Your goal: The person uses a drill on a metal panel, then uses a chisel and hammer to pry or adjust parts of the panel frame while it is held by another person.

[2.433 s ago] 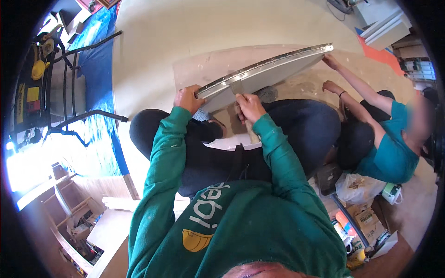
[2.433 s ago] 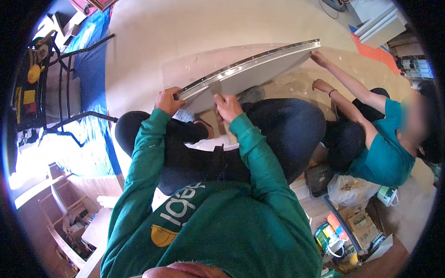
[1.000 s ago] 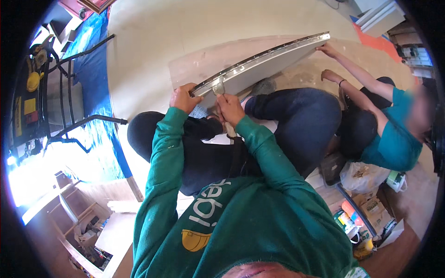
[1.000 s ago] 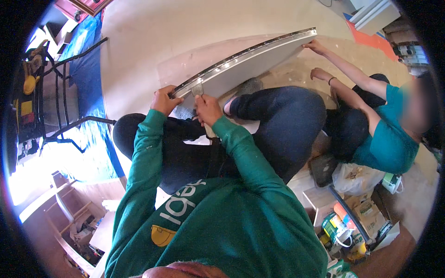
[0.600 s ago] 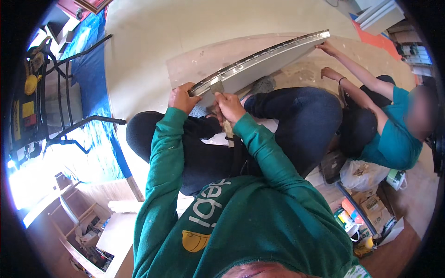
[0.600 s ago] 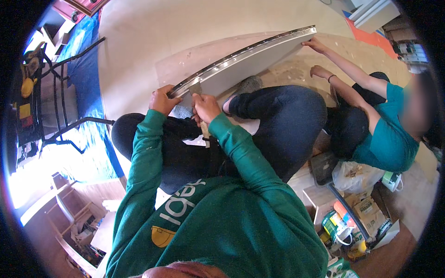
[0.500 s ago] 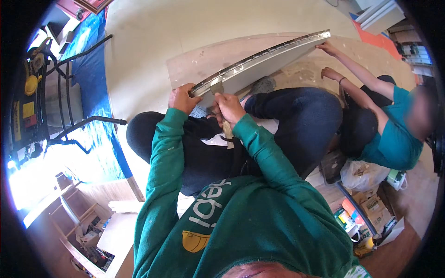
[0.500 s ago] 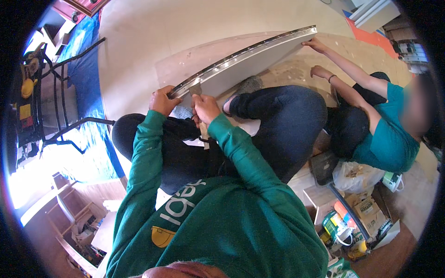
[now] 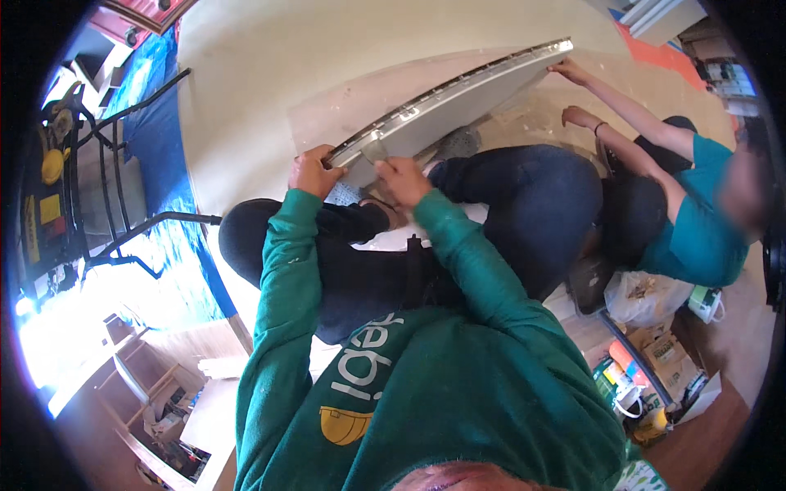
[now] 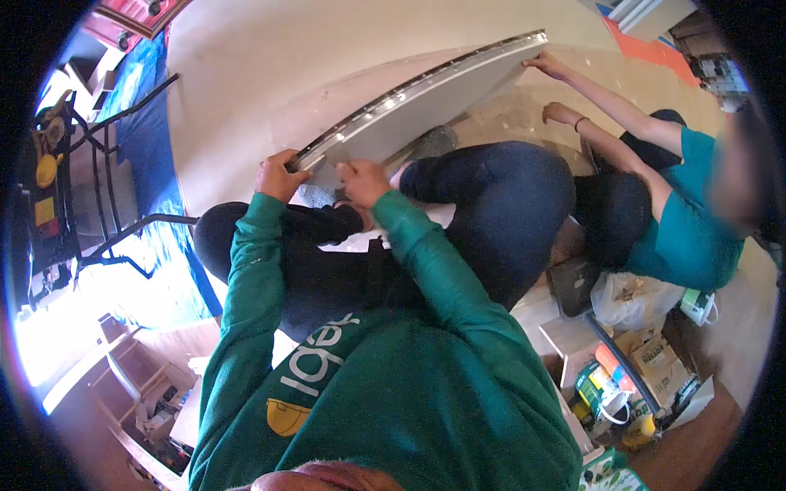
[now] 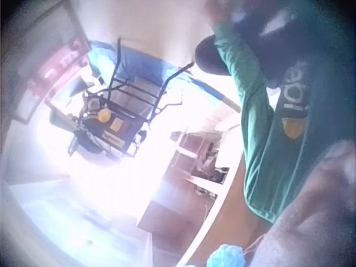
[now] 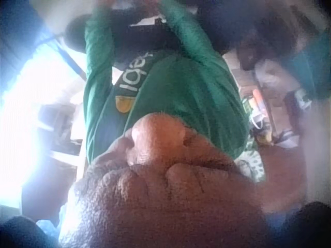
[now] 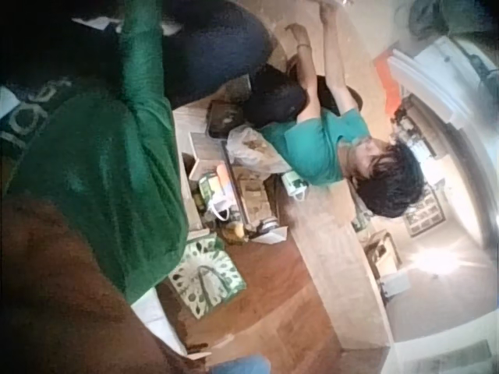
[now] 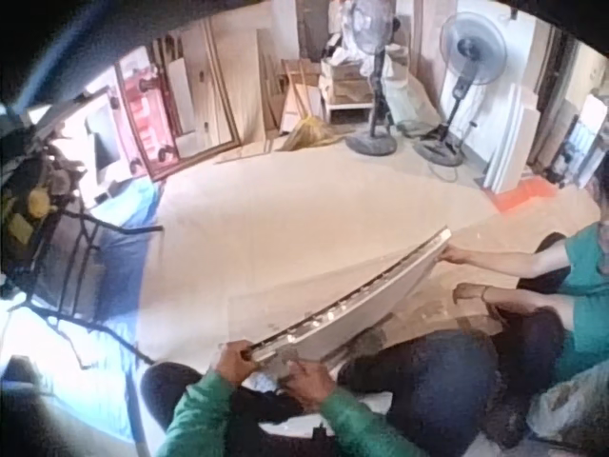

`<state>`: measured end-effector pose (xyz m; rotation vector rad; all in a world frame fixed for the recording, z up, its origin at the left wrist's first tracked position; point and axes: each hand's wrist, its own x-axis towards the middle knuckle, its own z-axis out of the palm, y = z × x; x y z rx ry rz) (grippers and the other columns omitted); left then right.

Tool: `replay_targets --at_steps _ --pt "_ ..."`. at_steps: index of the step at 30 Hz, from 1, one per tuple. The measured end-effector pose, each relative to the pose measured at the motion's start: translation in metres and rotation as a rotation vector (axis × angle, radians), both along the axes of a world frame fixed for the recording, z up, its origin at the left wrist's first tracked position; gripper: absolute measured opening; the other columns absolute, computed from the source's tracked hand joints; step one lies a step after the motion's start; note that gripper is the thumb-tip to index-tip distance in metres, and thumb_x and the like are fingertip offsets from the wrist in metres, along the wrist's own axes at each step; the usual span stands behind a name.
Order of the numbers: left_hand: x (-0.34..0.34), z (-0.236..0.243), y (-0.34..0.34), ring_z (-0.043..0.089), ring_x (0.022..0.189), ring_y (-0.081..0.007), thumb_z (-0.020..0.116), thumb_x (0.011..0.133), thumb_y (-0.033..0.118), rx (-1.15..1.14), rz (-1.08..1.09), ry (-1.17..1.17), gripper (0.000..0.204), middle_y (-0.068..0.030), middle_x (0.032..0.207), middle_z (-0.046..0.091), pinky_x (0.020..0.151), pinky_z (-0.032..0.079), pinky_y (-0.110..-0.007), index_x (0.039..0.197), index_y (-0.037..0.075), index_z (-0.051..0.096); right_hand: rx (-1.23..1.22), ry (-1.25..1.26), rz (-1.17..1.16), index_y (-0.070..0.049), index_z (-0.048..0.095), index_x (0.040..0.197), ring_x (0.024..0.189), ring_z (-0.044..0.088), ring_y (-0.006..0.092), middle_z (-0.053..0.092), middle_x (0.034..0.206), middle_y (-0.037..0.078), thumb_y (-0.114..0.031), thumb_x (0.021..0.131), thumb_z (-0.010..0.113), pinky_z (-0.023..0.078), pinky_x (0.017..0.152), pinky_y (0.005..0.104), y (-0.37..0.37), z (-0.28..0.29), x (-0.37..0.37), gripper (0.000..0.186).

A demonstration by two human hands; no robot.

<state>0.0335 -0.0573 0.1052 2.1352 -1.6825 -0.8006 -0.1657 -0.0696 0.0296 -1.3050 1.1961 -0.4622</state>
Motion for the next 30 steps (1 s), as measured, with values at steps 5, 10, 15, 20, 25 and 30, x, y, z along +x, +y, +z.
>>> replay_targets --at_steps 5,10,15,20,25,30 --pt "0.003 0.010 0.000 0.067 0.075 -0.0283 0.079 0.064 0.021 0.006 0.048 -0.023 0.036 -0.0124 0.079 0.069 0.070 0.052 -0.038 0.097 0.010 0.070 0.247 -0.095 -0.102 0.003 0.060 0.081 0.068 0.062 0.0370 0.059 0.066 0.020 -0.034 0.093 0.050 0.047 0.065 0.0469 0.006 0.047 0.016 0.041" --pt "0.003 0.004 -0.006 0.067 0.075 -0.0282 0.080 0.065 0.021 0.033 0.033 0.013 0.037 -0.0128 0.078 0.068 0.069 0.052 -0.038 0.098 0.009 0.070 -0.332 0.020 -0.214 0.003 0.054 0.080 0.072 0.058 0.0475 0.057 0.071 0.027 -0.032 0.094 0.050 0.044 0.065 0.0524 0.013 0.020 0.022 0.038" --pt "0.003 0.007 -0.002 0.067 0.076 -0.0278 0.080 0.065 0.020 0.014 0.041 -0.008 0.035 -0.0122 0.079 0.069 0.070 0.052 -0.038 0.096 0.009 0.070 -0.275 -0.039 -0.207 0.001 0.053 0.079 0.078 0.055 0.0509 0.056 0.076 0.031 -0.032 0.094 0.051 0.042 0.067 0.0549 0.017 0.009 0.027 0.036" --pt "0.000 0.009 0.002 0.067 0.072 -0.0262 0.080 0.064 0.021 0.037 0.023 0.018 0.035 -0.0103 0.077 0.069 0.067 0.052 -0.037 0.096 0.011 0.070 -0.336 0.026 -0.186 0.001 0.053 0.078 0.077 0.055 0.0508 0.056 0.075 0.030 -0.031 0.094 0.050 0.042 0.066 0.0549 0.023 0.007 0.022 0.036" --pt "0.003 0.002 -0.002 0.067 0.071 -0.0246 0.080 0.063 0.022 0.018 0.010 -0.014 0.035 -0.0087 0.075 0.068 0.066 0.052 -0.037 0.096 0.011 0.071 -0.330 -0.073 -0.194 0.001 0.053 0.080 0.076 0.055 0.0511 0.056 0.074 0.030 -0.031 0.094 0.050 0.041 0.065 0.0558 0.017 0.004 0.020 0.035" --pt "0.004 -0.001 -0.003 0.067 0.071 -0.0231 0.081 0.063 0.022 0.043 0.025 -0.006 0.035 -0.0086 0.075 0.068 0.066 0.052 -0.036 0.095 0.010 0.071 -0.384 -0.012 -0.191 0.000 0.053 0.082 0.074 0.055 0.0511 0.056 0.073 0.030 -0.030 0.095 0.049 0.041 0.065 0.0564 0.018 0.001 0.023 0.033"
